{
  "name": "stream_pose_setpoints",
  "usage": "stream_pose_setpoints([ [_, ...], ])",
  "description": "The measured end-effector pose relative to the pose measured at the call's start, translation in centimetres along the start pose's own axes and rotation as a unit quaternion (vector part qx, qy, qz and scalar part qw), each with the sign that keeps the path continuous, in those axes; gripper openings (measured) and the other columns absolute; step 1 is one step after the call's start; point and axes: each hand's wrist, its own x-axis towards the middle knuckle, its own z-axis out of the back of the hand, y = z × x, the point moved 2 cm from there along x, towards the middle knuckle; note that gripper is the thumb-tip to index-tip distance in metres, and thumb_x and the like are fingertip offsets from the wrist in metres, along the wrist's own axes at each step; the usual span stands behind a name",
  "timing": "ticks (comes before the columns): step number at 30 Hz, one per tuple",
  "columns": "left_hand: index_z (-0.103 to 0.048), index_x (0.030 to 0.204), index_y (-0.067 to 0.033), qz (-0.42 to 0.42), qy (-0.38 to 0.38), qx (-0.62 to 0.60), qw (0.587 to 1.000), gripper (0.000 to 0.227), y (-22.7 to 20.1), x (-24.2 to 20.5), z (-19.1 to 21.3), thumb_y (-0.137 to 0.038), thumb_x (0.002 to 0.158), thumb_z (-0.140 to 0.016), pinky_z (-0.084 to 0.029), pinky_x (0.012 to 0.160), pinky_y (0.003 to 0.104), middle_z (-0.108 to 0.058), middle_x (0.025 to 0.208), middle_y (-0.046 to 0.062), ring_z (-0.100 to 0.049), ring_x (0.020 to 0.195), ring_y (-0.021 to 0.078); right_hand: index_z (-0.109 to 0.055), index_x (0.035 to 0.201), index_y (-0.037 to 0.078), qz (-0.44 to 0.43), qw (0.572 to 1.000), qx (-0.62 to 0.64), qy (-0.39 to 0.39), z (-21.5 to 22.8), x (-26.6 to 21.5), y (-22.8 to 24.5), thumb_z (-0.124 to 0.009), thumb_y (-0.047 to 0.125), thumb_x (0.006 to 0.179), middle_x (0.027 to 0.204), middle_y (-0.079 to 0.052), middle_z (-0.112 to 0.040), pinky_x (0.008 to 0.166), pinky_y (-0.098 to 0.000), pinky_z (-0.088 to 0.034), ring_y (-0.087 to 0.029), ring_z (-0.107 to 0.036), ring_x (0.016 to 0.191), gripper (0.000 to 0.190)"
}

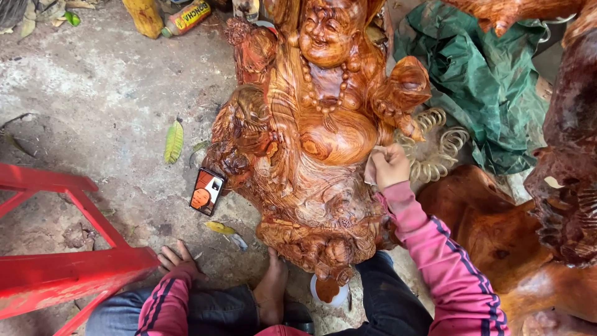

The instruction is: Sanding and finishing an intricate wooden Buddha carving by hand to ensure a smooth surface.

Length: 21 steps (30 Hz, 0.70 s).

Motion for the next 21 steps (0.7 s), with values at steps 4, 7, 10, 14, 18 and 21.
stream_pose_setpoints([
  [4,0.035,0.158,-0.0197,-0.003,-0.009,0.002,1.000,0.184,0.0,-0.1,0.5,-0.054,0.051,-0.111,-0.006,0.117,0.065,0.035,0.160,0.037,0.024,0.149,0.0551,-0.050,0.093,0.004,-0.034,0.995,-0.097,-0.001,-1.8,-1.9,0.6,-0.053,-0.007,0.098,0.061,-0.002,-0.057,0.031,-0.0213,-0.041,-0.011,-0.050,0.038,0.012],
  [7,0.036,0.158,-0.0196,0.002,-0.009,0.013,1.000,0.188,-0.2,-0.8,0.5,-0.060,0.048,-0.112,-0.006,0.117,0.065,0.033,0.161,0.037,0.021,0.150,0.0552,-0.048,0.094,0.004,-0.070,0.993,-0.095,0.023,-1.0,-1.1,1.2,-0.049,-0.004,0.104,0.057,-0.003,-0.056,0.029,-0.0237,-0.045,-0.014,-0.052,0.035,0.013],
  [10,0.035,0.158,-0.0183,0.003,0.001,0.023,1.000,0.185,-0.4,-1.5,1.5,-0.060,0.051,-0.110,-0.005,0.118,0.064,0.034,0.161,0.038,0.023,0.149,0.0552,-0.049,0.092,0.006,-0.024,0.998,-0.052,-0.027,-0.7,-0.5,1.2,-0.056,0.000,0.102,0.056,0.001,-0.053,0.028,-0.0238,-0.036,-0.010,-0.045,0.035,0.013],
  [14,0.034,0.159,-0.0203,0.008,0.012,0.016,1.000,0.188,-0.5,-1.6,2.7,-0.059,0.049,-0.113,-0.007,0.118,0.063,0.034,0.161,0.036,0.022,0.151,0.0532,-0.052,0.099,0.005,-0.022,0.989,-0.143,-0.017,-0.4,-0.4,1.3,-0.056,-0.002,0.101,0.062,-0.001,-0.056,0.032,-0.0234,-0.044,-0.011,-0.050,0.040,0.009],
  [18,0.032,0.159,-0.0212,-0.006,-0.019,-0.004,1.000,0.189,-0.3,-2.0,1.8,-0.059,0.044,-0.114,-0.006,0.118,0.064,0.032,0.162,0.035,0.020,0.151,0.0536,-0.058,0.092,0.000,0.058,0.986,-0.149,-0.041,1.4,3.2,-1.0,-0.061,0.000,0.092,0.063,-0.004,-0.060,0.036,-0.0239,-0.039,-0.012,-0.053,0.042,0.003],
  [21,0.033,0.159,-0.0205,-0.010,-0.008,-0.005,1.000,0.189,-0.2,-1.4,1.1,-0.059,0.046,-0.113,-0.005,0.117,0.064,0.033,0.161,0.037,0.021,0.150,0.0543,-0.049,0.098,0.005,-0.043,0.994,-0.098,0.007,0.0,-0.5,1.7,-0.055,-0.001,0.102,0.061,-0.001,-0.056,0.033,-0.0232,-0.042,-0.011,-0.050,0.041,0.009],
])
